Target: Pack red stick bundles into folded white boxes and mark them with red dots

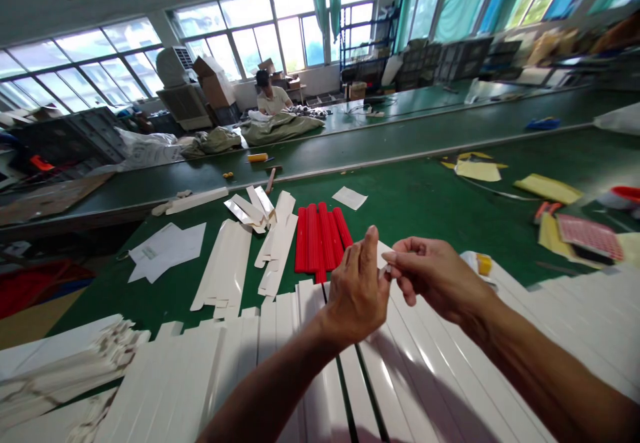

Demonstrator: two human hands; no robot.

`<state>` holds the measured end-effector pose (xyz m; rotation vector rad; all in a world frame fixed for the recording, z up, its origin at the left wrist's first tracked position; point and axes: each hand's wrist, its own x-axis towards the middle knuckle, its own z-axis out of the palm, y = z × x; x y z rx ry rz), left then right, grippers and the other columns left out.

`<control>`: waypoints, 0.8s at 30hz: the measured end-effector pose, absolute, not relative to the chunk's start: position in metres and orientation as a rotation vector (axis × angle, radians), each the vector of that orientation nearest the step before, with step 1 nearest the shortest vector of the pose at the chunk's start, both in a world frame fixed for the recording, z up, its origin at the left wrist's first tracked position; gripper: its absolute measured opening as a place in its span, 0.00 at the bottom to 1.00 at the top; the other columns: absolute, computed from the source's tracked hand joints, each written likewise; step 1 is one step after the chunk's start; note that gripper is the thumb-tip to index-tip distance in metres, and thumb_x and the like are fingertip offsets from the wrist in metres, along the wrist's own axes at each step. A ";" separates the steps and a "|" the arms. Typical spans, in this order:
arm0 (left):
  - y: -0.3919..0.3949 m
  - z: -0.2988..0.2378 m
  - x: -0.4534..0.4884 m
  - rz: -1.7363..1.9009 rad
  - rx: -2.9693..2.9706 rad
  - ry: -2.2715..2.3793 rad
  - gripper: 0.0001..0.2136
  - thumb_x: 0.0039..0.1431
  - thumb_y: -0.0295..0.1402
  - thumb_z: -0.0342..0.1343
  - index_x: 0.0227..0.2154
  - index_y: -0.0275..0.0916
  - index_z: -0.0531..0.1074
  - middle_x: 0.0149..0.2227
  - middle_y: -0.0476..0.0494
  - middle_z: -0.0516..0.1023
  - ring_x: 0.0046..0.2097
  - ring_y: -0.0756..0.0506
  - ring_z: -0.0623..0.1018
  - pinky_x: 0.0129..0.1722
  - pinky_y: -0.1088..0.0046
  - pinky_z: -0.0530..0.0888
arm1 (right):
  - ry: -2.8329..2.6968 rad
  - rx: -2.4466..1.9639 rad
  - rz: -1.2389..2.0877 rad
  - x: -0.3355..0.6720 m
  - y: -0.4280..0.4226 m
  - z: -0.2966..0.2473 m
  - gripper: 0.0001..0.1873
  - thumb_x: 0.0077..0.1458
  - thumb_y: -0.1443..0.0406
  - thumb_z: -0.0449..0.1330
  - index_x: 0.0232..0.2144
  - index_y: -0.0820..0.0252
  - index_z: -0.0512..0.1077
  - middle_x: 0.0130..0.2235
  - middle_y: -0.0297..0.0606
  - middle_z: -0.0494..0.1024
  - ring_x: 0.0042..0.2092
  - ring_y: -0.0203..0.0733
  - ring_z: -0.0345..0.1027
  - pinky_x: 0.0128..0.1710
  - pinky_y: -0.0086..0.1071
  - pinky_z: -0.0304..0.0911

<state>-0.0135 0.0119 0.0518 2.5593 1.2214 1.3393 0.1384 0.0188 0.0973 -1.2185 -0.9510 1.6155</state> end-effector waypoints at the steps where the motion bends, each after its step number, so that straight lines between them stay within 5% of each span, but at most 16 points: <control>1: 0.011 0.052 -0.014 1.352 2.551 1.212 0.33 0.63 0.28 0.49 0.68 0.31 0.41 0.59 0.27 0.67 0.58 0.38 0.71 0.56 0.58 0.74 | -0.941 -1.238 1.695 0.142 0.022 0.100 0.23 0.36 0.57 0.75 0.22 0.62 0.65 0.19 0.34 0.74 0.14 0.30 0.61 0.12 0.23 0.59; 8: 0.013 0.056 -0.021 1.228 2.472 1.161 0.23 0.59 0.27 0.51 0.58 0.34 0.63 0.60 0.28 0.62 0.59 0.37 0.71 0.54 0.57 0.75 | -0.999 -1.271 1.785 0.146 0.023 0.101 0.23 0.36 0.54 0.74 0.21 0.62 0.67 0.18 0.33 0.72 0.13 0.31 0.61 0.12 0.24 0.59; 15: 0.012 0.057 -0.032 1.196 2.366 1.097 0.31 0.49 0.25 0.53 0.59 0.34 0.61 0.60 0.28 0.64 0.62 0.34 0.68 0.59 0.52 0.71 | -1.359 -1.380 0.974 0.127 0.010 0.040 0.20 0.51 0.48 0.63 0.29 0.58 0.67 0.18 0.25 0.61 0.18 0.32 0.53 0.18 0.27 0.52; 19: 0.007 0.059 -0.037 1.132 2.309 1.167 0.32 0.48 0.28 0.54 0.60 0.33 0.60 0.64 0.27 0.60 0.64 0.33 0.65 0.59 0.52 0.71 | -1.717 -1.310 0.423 0.121 0.007 -0.015 0.15 0.53 0.51 0.57 0.25 0.56 0.66 0.26 0.36 0.67 0.29 0.41 0.62 0.28 0.33 0.59; 24: 0.006 0.060 -0.045 1.111 2.298 1.209 0.34 0.55 0.37 0.58 0.65 0.36 0.56 0.69 0.32 0.50 0.65 0.34 0.64 0.62 0.55 0.69 | -1.948 -1.583 0.455 0.114 0.010 -0.066 0.13 0.46 0.51 0.52 0.26 0.54 0.61 0.28 0.46 0.70 0.29 0.51 0.67 0.27 0.41 0.61</control>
